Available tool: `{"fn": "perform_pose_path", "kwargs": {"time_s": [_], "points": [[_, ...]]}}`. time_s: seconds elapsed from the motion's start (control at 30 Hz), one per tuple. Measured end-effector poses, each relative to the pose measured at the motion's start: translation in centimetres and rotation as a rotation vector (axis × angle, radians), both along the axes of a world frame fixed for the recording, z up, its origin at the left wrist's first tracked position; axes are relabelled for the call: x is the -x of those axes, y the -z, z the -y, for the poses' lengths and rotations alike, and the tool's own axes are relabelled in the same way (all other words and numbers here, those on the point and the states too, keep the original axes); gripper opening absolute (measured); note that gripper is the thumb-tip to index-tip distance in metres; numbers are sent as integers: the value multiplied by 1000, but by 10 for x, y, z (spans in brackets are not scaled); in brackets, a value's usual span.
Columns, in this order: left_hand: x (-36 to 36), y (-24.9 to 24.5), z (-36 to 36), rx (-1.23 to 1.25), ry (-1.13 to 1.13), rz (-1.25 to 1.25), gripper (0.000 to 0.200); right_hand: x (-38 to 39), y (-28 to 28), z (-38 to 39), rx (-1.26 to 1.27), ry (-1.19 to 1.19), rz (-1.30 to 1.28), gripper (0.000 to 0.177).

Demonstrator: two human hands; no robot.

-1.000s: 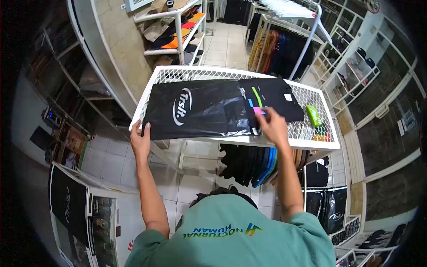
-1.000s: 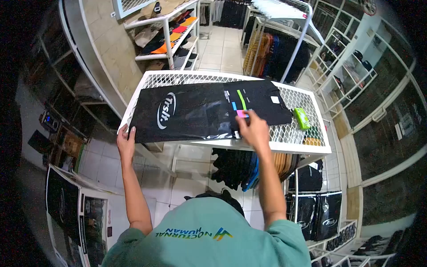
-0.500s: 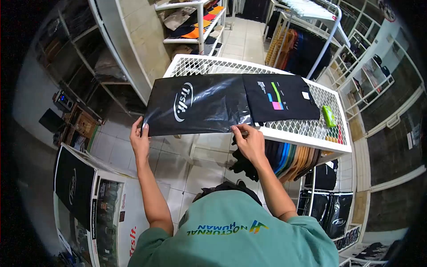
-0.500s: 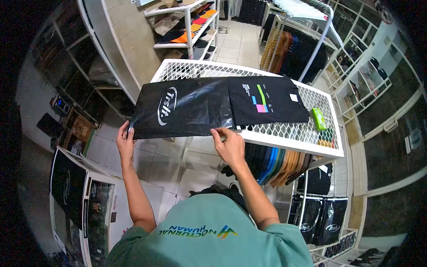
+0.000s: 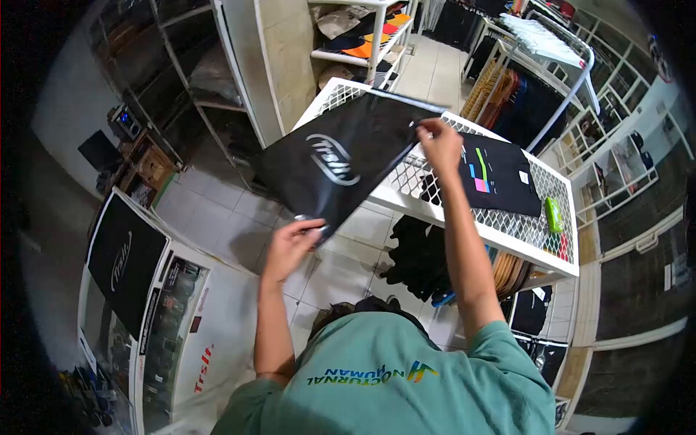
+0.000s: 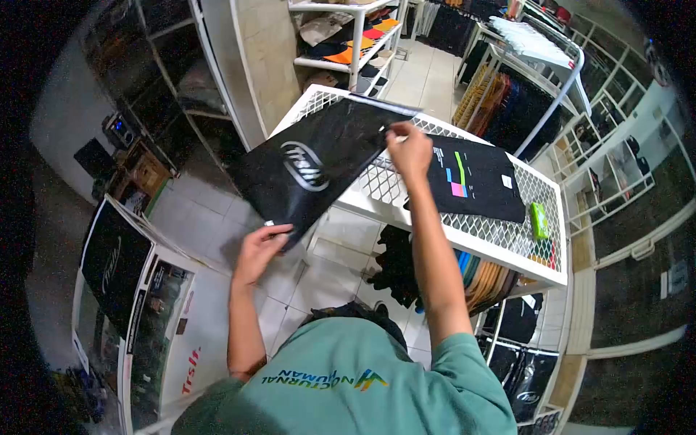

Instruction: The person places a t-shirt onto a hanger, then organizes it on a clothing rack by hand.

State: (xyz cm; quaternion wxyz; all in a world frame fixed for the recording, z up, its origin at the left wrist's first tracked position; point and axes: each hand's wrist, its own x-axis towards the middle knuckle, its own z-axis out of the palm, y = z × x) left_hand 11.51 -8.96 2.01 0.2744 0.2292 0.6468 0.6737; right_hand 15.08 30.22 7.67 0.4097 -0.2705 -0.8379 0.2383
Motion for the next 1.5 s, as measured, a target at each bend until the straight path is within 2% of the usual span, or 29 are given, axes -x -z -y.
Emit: {"fn": "perform_pose_path", "kwargs": {"time_s": [0.07,0.13,0.17,0.23,0.3,0.37,0.4,0.43,0.5,0.57,0.63,0.7,0.73,0.8,0.9,0.97,1.03,1.07,1.1,1.17,1.2,1.3,1.37,1.43,1.5], "points": [[-18,1,-31,-46,199,34,41,-2,-12,-25,16,97,95,42],[-34,5,-72,-103,258,54,47,-14,-26,-32,-51,193,238,66],[-44,8,-91,-192,286,10,51,-23,-22,-32,-111,188,205,69],[-60,7,-121,-210,382,-23,58,-53,-36,-1,88,115,241,73],[-79,16,-144,-227,449,6,72,-81,-18,13,128,127,340,77],[-95,15,-156,-210,504,-81,79,-104,-4,30,160,175,465,76],[-97,1,-150,-98,600,-90,82,-114,0,38,159,173,487,74],[-99,-2,-143,-44,668,-53,74,-122,2,44,157,172,506,72],[-92,-17,-123,2,583,-15,55,-133,21,46,105,146,469,67],[-71,-7,-101,-275,24,-265,36,-141,28,50,87,152,440,62],[-29,8,-81,-49,-513,-335,27,-143,42,44,54,155,381,61],[7,30,-83,251,-855,-731,28,-144,40,47,45,159,294,60],[8,32,-85,251,-855,-738,28,-145,42,45,53,139,301,59],[10,34,-90,64,-565,-43,31,-144,41,41,61,120,310,55],[6,57,-81,18,-458,-40,37,-146,37,32,162,59,295,52],[-22,37,-74,-51,-469,2,37,-145,38,31,149,49,283,48],[-42,27,-57,-85,-348,114,34,-144,38,31,134,13,273,47],[-50,22,-50,-92,-307,141,37,-144,35,31,210,-33,273,48],[-57,17,-41,-93,-326,140,37,-145,34,31,208,-53,275,48],[-71,7,-25,-7,-74,128,39,-151,31,33,340,-156,225,51],[-75,3,-21,63,-44,120,40,-156,26,34,376,-210,238,58],[-65,19,-34,30,-202,128,40,-159,15,45,303,-188,201,61],[-52,31,-48,-10,-321,190,37,-146,27,40,334,-200,214,68],[-47,28,-55,-74,-333,213,32,-135,35,32,302,-289,228,72],[-46,24,-46,38,-277,189,28,-133,36,33,322,-315,242,73]]}}
